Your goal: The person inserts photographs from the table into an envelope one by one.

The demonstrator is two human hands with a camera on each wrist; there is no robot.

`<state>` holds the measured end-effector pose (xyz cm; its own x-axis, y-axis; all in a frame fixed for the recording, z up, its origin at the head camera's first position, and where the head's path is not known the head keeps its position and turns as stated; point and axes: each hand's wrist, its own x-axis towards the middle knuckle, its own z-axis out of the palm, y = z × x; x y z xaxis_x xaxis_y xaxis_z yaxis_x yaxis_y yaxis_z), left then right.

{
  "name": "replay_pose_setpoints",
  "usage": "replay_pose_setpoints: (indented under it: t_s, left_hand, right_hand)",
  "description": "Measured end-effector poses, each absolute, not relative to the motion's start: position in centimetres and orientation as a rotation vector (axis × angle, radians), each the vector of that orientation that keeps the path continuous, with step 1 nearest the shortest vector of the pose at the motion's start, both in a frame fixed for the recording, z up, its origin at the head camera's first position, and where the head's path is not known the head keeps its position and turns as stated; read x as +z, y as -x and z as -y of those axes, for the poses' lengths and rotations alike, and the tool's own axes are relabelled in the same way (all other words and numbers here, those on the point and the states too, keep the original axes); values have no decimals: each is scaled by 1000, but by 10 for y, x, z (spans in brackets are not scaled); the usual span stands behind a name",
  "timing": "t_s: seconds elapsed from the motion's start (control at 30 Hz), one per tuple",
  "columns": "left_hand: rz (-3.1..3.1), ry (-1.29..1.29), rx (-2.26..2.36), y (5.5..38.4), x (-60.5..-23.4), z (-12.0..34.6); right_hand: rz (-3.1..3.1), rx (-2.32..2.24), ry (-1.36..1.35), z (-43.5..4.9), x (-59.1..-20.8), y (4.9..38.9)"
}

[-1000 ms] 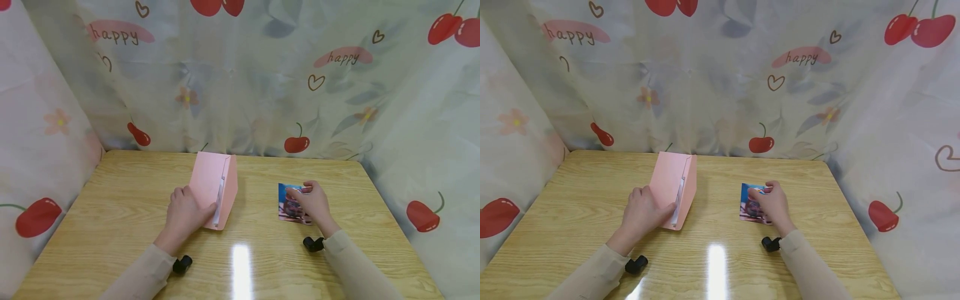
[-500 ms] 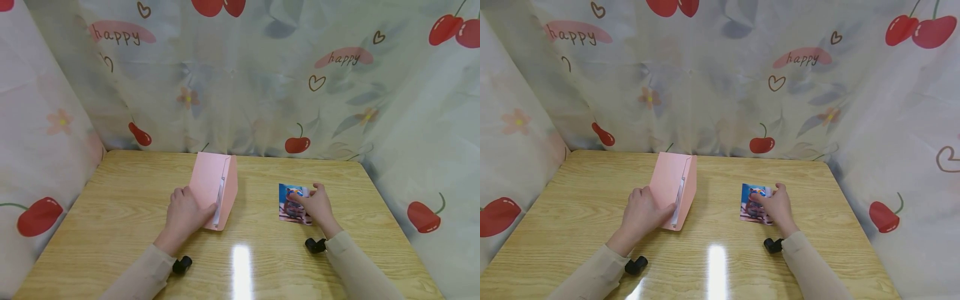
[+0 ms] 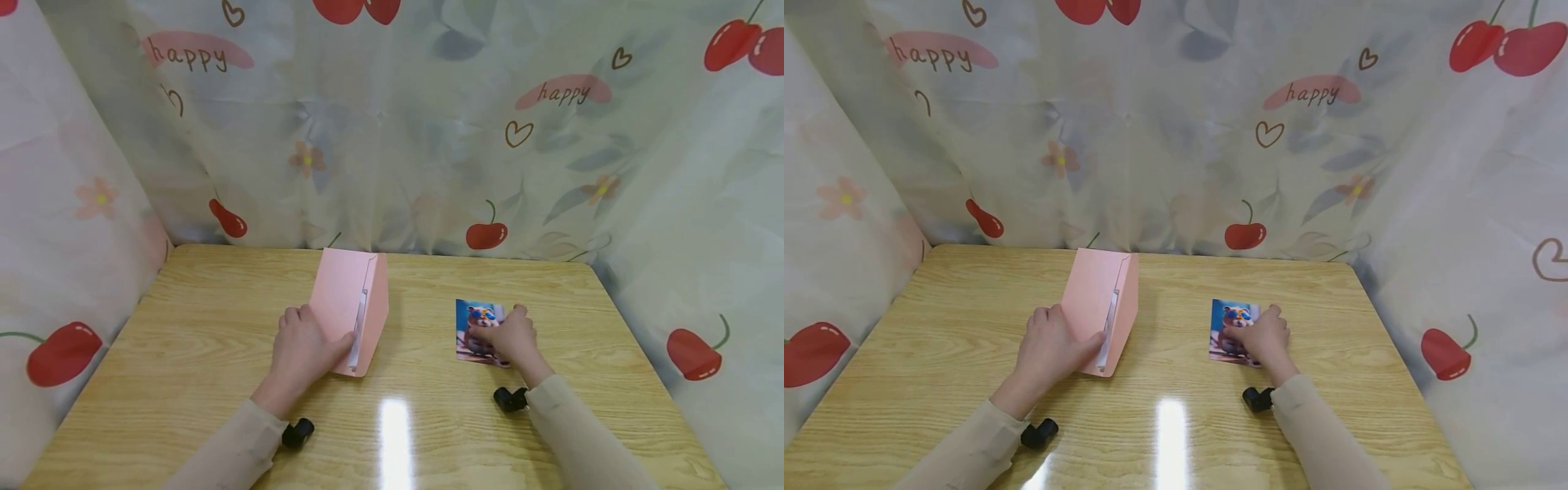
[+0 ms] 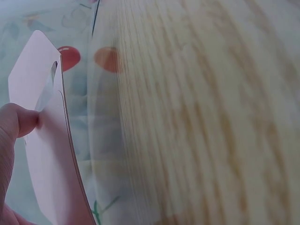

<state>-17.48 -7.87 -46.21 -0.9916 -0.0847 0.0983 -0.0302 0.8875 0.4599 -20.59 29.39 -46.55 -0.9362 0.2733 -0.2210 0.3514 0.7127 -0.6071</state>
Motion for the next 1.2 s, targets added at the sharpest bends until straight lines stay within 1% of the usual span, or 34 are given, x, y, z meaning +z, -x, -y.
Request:
replay_pose_setpoints:
  t_s: [0.57,1.2]
  left_hand:
    - [2934,-86,-712,176,-462,78]
    - [2946,-85,-716,175,-460,76]
  right_hand:
    - [-2780,-810,-472,-293,-455,205]
    - [-2831,-931,-336,-296,-462,202]
